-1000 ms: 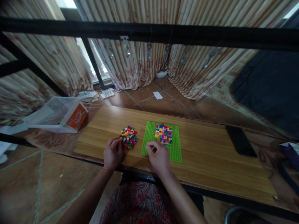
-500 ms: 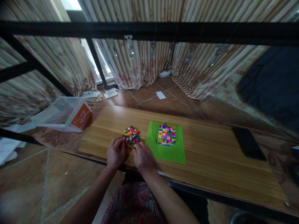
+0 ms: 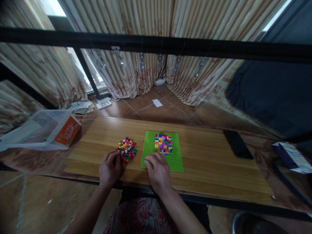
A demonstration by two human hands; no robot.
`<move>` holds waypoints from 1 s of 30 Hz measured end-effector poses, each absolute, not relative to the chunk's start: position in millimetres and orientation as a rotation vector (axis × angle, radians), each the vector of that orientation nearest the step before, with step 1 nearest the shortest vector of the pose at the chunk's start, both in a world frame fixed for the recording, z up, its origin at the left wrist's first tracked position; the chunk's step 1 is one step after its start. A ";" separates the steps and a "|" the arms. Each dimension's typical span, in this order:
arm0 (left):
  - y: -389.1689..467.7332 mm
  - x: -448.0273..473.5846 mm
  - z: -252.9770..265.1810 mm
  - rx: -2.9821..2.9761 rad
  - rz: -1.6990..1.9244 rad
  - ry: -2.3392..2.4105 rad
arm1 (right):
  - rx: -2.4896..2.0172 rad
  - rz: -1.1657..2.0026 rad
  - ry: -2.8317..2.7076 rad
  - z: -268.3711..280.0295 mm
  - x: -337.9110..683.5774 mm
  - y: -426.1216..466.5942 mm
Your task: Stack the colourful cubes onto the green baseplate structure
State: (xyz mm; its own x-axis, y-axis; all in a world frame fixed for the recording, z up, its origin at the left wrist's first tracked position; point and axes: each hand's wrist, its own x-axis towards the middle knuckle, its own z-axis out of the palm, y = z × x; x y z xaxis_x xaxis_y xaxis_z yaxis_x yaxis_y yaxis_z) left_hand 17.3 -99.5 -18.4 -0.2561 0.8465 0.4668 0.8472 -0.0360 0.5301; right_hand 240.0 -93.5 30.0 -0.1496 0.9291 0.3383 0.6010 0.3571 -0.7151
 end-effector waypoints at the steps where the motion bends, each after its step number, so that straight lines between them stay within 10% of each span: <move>1: -99.2 17.3 -18.4 -1.912 -1.193 -2.180 | -1.355 0.502 -1.812 32.9 251.8 -89.8; 30: -98.5 16.7 -18.8 -1.911 -1.166 -2.171 | -1.418 0.375 -1.552 6.4 311.4 -31.5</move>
